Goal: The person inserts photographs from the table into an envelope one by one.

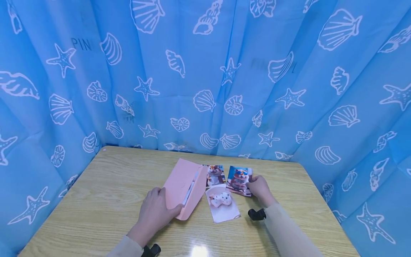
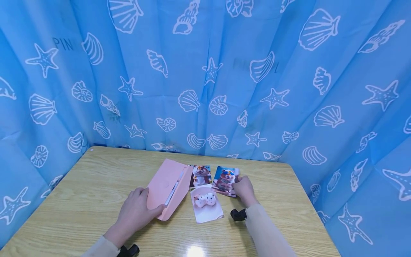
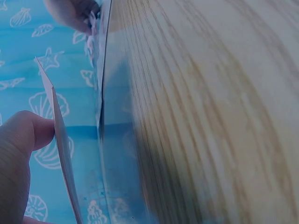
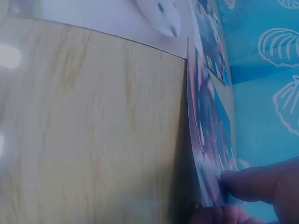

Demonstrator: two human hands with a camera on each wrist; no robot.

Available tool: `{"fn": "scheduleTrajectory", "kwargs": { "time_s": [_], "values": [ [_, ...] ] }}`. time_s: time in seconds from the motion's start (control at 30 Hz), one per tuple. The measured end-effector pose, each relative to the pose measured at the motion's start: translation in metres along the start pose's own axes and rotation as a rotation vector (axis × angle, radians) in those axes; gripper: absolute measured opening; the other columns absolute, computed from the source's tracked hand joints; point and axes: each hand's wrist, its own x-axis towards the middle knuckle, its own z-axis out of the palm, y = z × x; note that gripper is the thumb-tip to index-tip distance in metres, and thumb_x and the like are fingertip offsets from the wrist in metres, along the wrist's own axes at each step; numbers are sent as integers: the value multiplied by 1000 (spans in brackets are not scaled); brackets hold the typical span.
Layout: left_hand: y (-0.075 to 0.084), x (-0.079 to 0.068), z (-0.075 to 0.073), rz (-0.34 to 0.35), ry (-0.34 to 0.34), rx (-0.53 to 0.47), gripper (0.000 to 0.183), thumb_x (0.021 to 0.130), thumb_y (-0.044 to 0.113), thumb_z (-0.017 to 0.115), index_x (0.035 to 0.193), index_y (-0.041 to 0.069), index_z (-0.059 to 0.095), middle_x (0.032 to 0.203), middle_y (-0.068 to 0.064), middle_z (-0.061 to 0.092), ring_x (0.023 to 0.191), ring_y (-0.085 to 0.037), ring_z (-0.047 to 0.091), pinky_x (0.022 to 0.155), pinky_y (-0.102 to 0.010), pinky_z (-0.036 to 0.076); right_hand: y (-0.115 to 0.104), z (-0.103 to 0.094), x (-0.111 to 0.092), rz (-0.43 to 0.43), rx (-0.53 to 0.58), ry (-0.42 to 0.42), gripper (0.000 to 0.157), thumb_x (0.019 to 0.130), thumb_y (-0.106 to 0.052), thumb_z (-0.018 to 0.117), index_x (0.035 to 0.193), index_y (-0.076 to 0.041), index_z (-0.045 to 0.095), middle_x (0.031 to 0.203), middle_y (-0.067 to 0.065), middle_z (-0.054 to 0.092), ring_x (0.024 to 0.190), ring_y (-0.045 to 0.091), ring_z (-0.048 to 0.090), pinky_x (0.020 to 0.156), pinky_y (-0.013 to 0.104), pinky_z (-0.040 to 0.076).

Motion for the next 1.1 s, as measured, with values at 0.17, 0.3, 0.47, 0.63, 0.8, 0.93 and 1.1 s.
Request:
{"fn": "scheduleTrajectory", "kwargs": {
  "time_s": [0.17,0.3,0.47,0.63,0.8,0.93,1.1],
  "values": [
    [0,1,0,2,0,1,96,72,68,67,126,-10,55,117,-22,54,105,-34,52,84,-48,46,1,-7,-1,32,72,-39,26,93,-9,59,112,6,50,102,16,54,80,21,53,64,30,46],
    [-1,2,1,8,4,5,96,72,68,67,126,-10,55,117,-22,54,105,-34,52,84,-48,47,-1,-12,-5,11,110,-46,30,93,-10,59,117,7,51,98,15,57,72,18,54,62,30,46],
    [-1,4,2,9,-6,10,95,72,69,66,125,-10,56,116,-22,54,104,-33,52,84,-47,47,-6,-15,-9,-16,134,-52,33,94,-13,57,121,7,51,100,15,59,73,16,56,65,31,48],
    [-1,6,1,7,-17,10,95,72,68,67,126,-10,55,117,-22,54,105,-33,51,86,-46,46,-12,-18,-13,-38,161,-64,37,97,-16,55,126,6,48,103,17,61,78,18,60,72,38,52],
    [-1,7,1,8,-23,18,94,73,67,67,126,-10,55,117,-23,55,106,-34,52,87,-47,45,-18,-20,-16,-71,210,-69,34,98,-15,53,125,6,48,101,17,62,78,18,62,76,42,53],
    [-2,7,3,17,-16,21,94,73,67,67,126,-10,55,116,-23,55,105,-34,52,87,-47,45,-24,-20,-19,-105,250,-59,32,99,-13,53,124,6,49,98,17,60,78,19,61,78,44,52],
    [-2,8,3,33,2,15,93,73,65,68,126,-11,55,116,-23,55,105,-35,52,86,-48,45,-35,-17,-25,-135,285,-35,33,98,-12,53,125,7,48,98,15,58,81,18,60,79,42,53]
  ]
}}
